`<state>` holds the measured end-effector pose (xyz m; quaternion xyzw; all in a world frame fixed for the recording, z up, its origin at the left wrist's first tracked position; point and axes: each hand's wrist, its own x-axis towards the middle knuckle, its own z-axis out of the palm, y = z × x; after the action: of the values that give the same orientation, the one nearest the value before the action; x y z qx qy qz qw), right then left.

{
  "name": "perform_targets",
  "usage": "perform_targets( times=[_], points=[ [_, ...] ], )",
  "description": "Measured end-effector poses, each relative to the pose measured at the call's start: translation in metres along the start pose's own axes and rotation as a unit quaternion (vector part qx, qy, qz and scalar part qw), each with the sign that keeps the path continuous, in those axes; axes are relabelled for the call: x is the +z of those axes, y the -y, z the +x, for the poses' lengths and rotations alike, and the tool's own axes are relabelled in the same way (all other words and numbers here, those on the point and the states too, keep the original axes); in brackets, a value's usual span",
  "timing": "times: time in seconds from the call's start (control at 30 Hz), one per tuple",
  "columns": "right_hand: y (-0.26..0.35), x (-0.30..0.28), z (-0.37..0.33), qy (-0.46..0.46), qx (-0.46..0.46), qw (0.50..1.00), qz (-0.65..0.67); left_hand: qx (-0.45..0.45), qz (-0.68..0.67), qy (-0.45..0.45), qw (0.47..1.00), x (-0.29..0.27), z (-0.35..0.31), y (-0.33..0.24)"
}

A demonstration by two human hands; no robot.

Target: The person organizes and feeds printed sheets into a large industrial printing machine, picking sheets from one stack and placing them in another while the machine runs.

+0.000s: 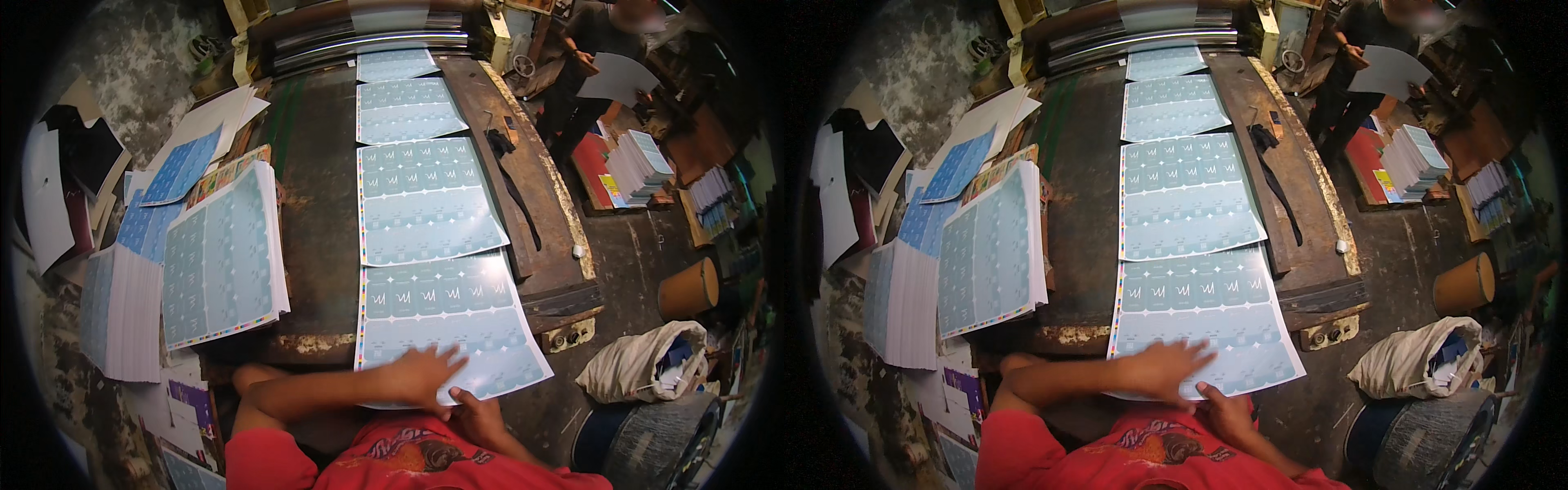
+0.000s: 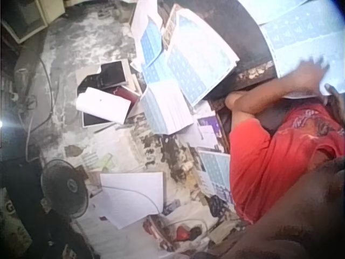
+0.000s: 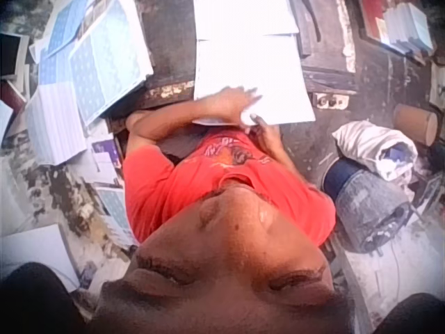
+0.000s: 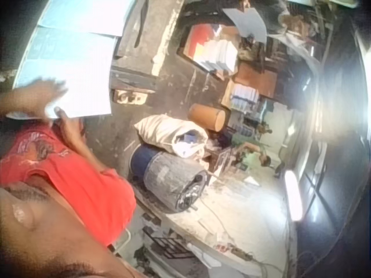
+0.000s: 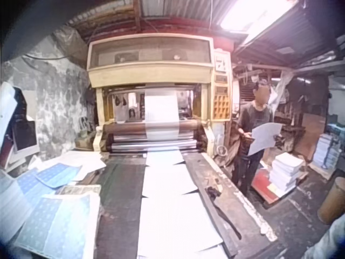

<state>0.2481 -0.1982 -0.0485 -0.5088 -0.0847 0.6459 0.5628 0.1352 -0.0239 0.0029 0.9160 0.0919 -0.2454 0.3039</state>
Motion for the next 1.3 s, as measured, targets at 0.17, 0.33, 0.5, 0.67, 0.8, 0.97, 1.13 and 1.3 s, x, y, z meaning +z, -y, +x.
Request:
perform_targets(
  times=[0.17,0.33,0.5,0.67,0.8,0.97,1.13,1.3],
  points=[
    [0.006,0.006,0.002,-0.010,0.036,0.988,0.147,0.009,0.053,-0.105,0.993,0.038,-0.018,-0.014],
    [-0.003,-0.011,0.008,0.093,0.034,0.991,0.095,0.063,-0.004,-0.128,0.990,0.029,-0.015,0.010],
    [-0.014,-0.010,0.019,0.058,0.038,0.995,0.074,0.037,-0.052,-0.134,0.989,0.014,-0.017,0.025],
    [-0.033,-0.026,0.047,-0.035,0.116,0.989,0.082,0.013,0.022,-0.272,0.962,-0.007,-0.036,0.003],
    [-0.031,-0.022,0.072,-0.028,0.054,0.998,0.003,-0.001,0.060,-0.333,0.941,-0.010,-0.048,-0.013],
    [-0.056,-0.054,0.116,-0.014,0.000,0.999,0.030,-0.010,0.074,-0.345,0.936,-0.005,-0.051,-0.019],
    [-0.033,-0.043,0.145,0.004,-0.066,0.996,0.052,-0.012,0.075,-0.375,0.924,-0.006,-0.054,-0.023],
    [-0.028,-0.035,0.160,0.020,-0.119,0.989,0.088,-0.009,0.085,-0.400,0.913,-0.007,-0.047,-0.015]
  ],
)
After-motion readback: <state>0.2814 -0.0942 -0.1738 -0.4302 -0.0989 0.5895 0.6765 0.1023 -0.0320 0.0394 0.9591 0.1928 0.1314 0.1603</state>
